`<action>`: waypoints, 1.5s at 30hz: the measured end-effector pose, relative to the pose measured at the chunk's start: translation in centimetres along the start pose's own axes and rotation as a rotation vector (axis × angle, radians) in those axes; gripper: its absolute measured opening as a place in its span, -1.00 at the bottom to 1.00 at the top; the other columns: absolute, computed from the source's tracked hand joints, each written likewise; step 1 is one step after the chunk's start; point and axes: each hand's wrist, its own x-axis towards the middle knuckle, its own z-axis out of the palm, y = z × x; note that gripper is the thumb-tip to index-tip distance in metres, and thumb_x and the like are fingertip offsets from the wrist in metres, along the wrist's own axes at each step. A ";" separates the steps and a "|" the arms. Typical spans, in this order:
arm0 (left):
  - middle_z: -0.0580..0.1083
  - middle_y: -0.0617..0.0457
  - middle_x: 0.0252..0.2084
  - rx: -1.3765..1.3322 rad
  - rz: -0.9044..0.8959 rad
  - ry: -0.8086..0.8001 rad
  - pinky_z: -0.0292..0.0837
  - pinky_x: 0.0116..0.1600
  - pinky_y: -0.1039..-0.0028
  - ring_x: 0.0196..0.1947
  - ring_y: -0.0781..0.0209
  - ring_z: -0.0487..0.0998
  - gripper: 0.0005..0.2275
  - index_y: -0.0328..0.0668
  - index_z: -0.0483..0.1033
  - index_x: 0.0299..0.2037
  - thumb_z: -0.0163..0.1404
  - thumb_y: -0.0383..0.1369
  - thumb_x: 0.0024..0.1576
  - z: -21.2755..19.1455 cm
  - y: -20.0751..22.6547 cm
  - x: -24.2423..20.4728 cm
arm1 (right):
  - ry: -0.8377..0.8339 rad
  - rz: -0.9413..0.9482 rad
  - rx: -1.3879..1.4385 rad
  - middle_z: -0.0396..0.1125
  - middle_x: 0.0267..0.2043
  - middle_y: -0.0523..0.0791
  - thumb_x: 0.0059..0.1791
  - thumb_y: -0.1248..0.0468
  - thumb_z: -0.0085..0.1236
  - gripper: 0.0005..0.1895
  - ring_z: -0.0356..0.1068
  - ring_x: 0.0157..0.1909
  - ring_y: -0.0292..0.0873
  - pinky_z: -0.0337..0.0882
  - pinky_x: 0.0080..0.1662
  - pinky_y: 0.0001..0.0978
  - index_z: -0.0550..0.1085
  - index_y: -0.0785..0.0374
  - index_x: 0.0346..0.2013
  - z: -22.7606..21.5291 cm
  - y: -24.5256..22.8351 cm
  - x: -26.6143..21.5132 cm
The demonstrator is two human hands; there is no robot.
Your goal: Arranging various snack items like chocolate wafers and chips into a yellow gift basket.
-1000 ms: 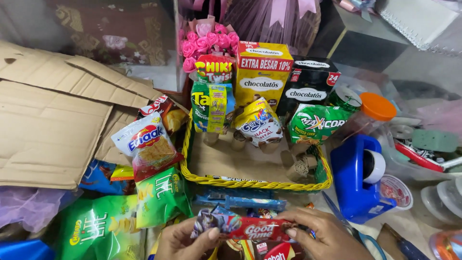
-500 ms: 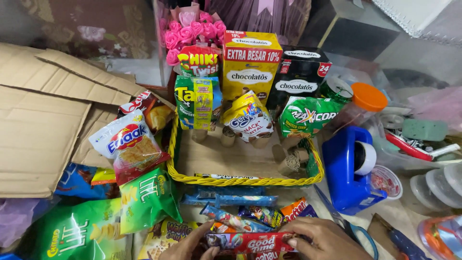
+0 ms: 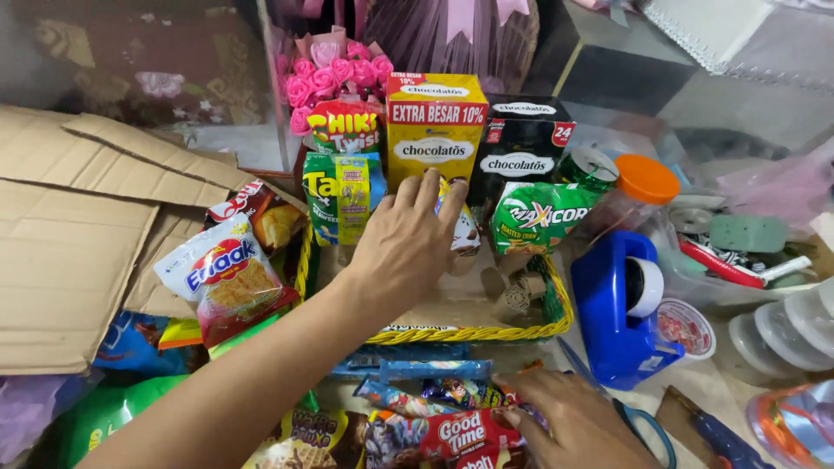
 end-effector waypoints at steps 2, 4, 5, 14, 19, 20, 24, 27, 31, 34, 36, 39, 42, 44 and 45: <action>0.29 -0.44 0.33 0.088 -0.031 -0.012 0.42 0.07 0.04 0.23 -0.32 0.36 -0.38 -0.21 0.15 0.41 0.07 -0.24 0.14 2.9 -0.5 2.8 | 0.024 -0.027 -0.005 0.43 0.24 -0.28 0.05 -0.23 -0.11 -0.48 0.34 0.30 -0.19 0.28 0.18 -0.10 0.41 -0.24 0.26 0.5 1.1 -0.3; 0.47 -0.12 0.08 0.154 -0.137 -0.114 0.40 0.01 0.17 0.07 -0.05 0.41 -0.13 -0.07 0.19 0.40 0.28 0.12 -0.08 5.5 -0.9 4.6 | 0.026 -0.126 0.027 0.42 0.27 -0.27 0.08 -0.16 -0.10 -0.48 0.40 0.22 -0.13 0.31 0.11 -0.14 0.37 -0.19 0.31 0.8 2.1 -0.7; 0.47 -0.12 0.08 0.153 -0.133 -0.111 0.40 0.01 0.17 0.07 -0.05 0.41 -0.13 -0.07 0.19 0.40 0.28 0.12 -0.08 6.1 -1.1 4.6 | 0.030 -0.122 0.026 0.42 0.27 -0.27 0.08 -0.16 -0.10 -0.48 0.40 0.22 -0.13 0.31 0.11 -0.14 0.37 -0.19 0.31 0.2 1.8 -1.0; 0.33 -0.23 0.08 -0.172 -0.100 0.036 0.58 -0.19 0.05 -0.12 -0.29 0.52 -0.36 -0.21 0.31 0.20 0.32 -0.37 -0.10 3.1 -1.0 2.8 | -0.097 0.143 0.137 0.40 0.24 -0.42 0.04 -0.18 -0.12 -0.46 0.42 0.21 -0.31 0.42 0.08 -0.31 0.32 -0.50 0.35 -1.9 0.6 -1.9; 0.27 -0.21 0.18 -0.402 -0.100 0.051 0.53 -0.13 0.05 0.04 -0.28 0.46 -0.34 -0.16 0.22 0.30 0.29 -0.27 0.03 -2.4 0.7 -0.5 | 0.433 0.035 0.325 0.42 0.26 -0.17 0.02 0.00 -0.03 -0.47 0.42 0.28 -0.15 0.38 0.16 -0.19 0.42 -0.11 0.31 -5.4 -3.5 -2.0; 0.27 -0.21 0.18 -0.402 -0.096 0.052 0.53 -0.13 0.05 0.04 -0.28 0.46 -0.34 -0.16 0.22 0.30 0.29 -0.27 0.03 -2.6 1.0 -1.0 | 0.437 0.036 0.326 0.42 0.26 -0.17 0.02 0.00 -0.03 -0.47 0.42 0.28 -0.15 0.38 0.16 -0.19 0.42 -0.11 0.31 -5.5 -3.9 -1.6; 0.29 -0.23 0.18 -0.551 -0.058 0.108 0.51 -0.08 0.05 -0.03 -0.31 0.52 -0.28 -0.17 0.24 0.28 0.38 -0.29 -0.06 -3.7 1.9 -3.2 | 0.804 -0.260 0.277 0.26 0.33 0.00 0.06 0.27 0.00 -0.50 0.32 0.37 0.00 0.34 0.31 -0.16 0.34 0.16 0.32 -6.0 -5.7 -0.1; 0.29 -0.18 0.21 -0.621 -0.071 0.064 0.50 -0.11 0.05 -0.01 -0.28 0.52 -0.30 -0.12 0.24 0.28 0.36 -0.29 -0.05 -4.3 2.5 -4.2 | 0.836 -0.296 0.185 0.20 0.37 0.03 0.07 0.28 0.02 -0.44 0.27 0.41 0.04 0.39 0.30 -0.11 0.27 0.17 0.38 -5.7 -6.0 1.2; 0.30 -0.20 0.20 -0.619 -0.012 0.171 0.49 -0.09 0.09 0.09 -0.25 0.48 -0.34 -0.17 0.26 0.28 0.34 -0.31 -0.01 -3.7 2.5 -5.2 | 0.805 -0.262 0.227 0.15 0.42 0.04 0.08 0.17 0.01 -0.43 0.19 0.46 0.08 0.33 0.31 -0.03 0.26 0.18 0.40 -5.1 -6.4 2.1; 0.33 -0.23 0.17 -0.600 0.018 0.261 0.48 0.05 0.17 0.11 -0.22 0.49 -0.38 -0.21 0.29 0.24 0.33 -0.23 0.04 -3.5 2.7 -5.4 | 0.842 -0.287 0.299 0.04 0.45 0.09 0.07 0.18 0.03 -0.46 0.18 0.44 0.07 0.31 0.35 -0.01 0.30 0.23 0.35 -4.7 -6.5 2.4; 0.34 -0.24 0.16 -0.605 0.035 0.301 0.47 0.08 0.19 0.11 -0.20 0.49 -0.43 -0.24 0.30 0.22 0.28 -0.20 0.09 -3.7 2.9 -5.5 | 0.817 -0.279 0.362 0.05 0.46 0.09 0.06 0.18 0.03 -0.44 0.12 0.49 0.09 0.31 0.35 -0.02 0.29 0.23 0.35 -5.0 -6.7 2.4; 0.36 -0.26 0.13 -0.614 0.058 0.368 0.47 0.11 0.18 0.10 -0.20 0.50 -0.47 -0.29 0.32 0.19 0.24 -0.17 0.14 -3.8 3.0 -5.5 | 0.809 -0.276 0.432 0.02 0.50 0.09 0.06 0.17 0.01 -0.38 0.01 0.57 0.10 0.31 0.37 -0.06 0.20 0.24 0.40 -4.9 -6.9 2.7; 0.37 -0.26 0.12 -0.626 0.045 0.413 0.48 0.11 0.17 0.08 -0.19 0.51 -0.48 -0.30 0.33 0.18 0.24 -0.18 0.13 -3.6 3.3 -5.5 | 0.858 -0.294 0.420 -0.02 0.52 0.11 0.08 0.20 -0.01 -0.35 -0.02 0.59 0.10 0.31 0.38 -0.11 0.11 0.26 0.45 -4.5 -7.4 2.9; 0.38 -0.24 0.12 -0.632 0.028 0.428 0.49 0.12 0.19 0.08 -0.17 0.52 -0.48 -0.29 0.35 0.17 0.25 -0.18 0.13 -3.4 3.5 -5.7 | 0.890 -0.303 0.401 -0.01 0.51 0.12 0.09 0.24 -0.02 -0.36 0.00 0.58 0.11 0.33 0.38 -0.14 0.11 0.27 0.46 -4.3 -7.8 3.0; 0.38 -0.25 0.13 -0.632 0.026 0.413 0.48 0.13 0.18 0.09 -0.18 0.51 -0.49 -0.28 0.35 0.18 0.24 -0.19 0.14 -3.3 3.5 -5.8 | 0.913 -0.272 0.402 0.01 0.50 0.12 0.09 0.24 -0.02 -0.36 0.02 0.57 0.10 0.29 0.40 -0.13 0.11 0.30 0.45 -4.2 -8.0 3.0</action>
